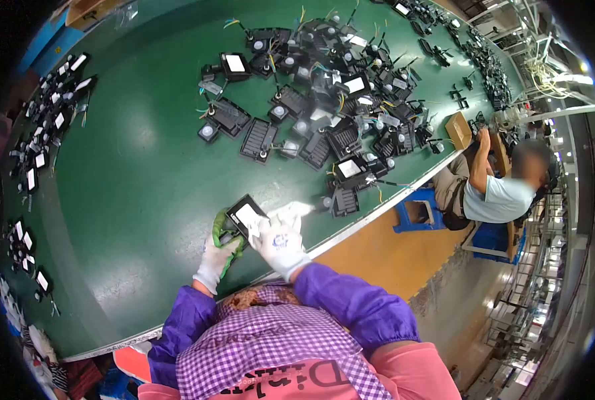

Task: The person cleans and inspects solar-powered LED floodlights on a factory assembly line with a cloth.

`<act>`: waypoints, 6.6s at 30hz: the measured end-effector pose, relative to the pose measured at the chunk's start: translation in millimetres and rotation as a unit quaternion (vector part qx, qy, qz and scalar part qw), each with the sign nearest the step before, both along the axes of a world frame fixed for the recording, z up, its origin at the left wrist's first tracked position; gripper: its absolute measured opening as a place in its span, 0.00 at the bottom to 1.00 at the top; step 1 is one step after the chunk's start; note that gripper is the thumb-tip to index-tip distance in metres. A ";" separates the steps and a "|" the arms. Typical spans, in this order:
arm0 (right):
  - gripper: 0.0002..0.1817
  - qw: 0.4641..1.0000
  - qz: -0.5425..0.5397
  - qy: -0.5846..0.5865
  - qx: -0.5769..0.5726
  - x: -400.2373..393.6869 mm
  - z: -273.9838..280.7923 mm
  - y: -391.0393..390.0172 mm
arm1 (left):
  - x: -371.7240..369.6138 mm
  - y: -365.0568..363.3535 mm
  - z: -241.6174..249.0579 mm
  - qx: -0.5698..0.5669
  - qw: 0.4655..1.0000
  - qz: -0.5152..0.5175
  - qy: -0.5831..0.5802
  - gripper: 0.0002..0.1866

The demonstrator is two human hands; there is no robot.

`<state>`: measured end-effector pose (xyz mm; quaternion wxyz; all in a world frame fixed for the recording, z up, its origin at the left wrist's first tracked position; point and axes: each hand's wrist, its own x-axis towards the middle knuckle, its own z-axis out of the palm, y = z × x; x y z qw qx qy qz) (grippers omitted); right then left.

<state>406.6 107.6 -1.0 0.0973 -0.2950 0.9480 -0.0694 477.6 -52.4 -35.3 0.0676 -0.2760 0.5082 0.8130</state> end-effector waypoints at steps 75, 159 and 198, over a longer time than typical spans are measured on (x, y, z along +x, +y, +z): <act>0.18 0.937 -0.093 -0.335 -0.044 -112.9 18.1 -46.4 | 3.9 7.4 -8.4 -0.034 0.997 -0.034 0.066 0.51; 0.12 0.825 -0.279 -0.413 -0.265 -94.7 -21.7 -29.1 | 0.5 15.6 -1.5 -0.036 0.996 0.009 0.076 0.49; 0.15 0.993 -0.084 -0.077 -0.020 -24.6 6.0 21.9 | 3.9 20.0 -9.6 0.083 0.996 0.016 0.036 0.51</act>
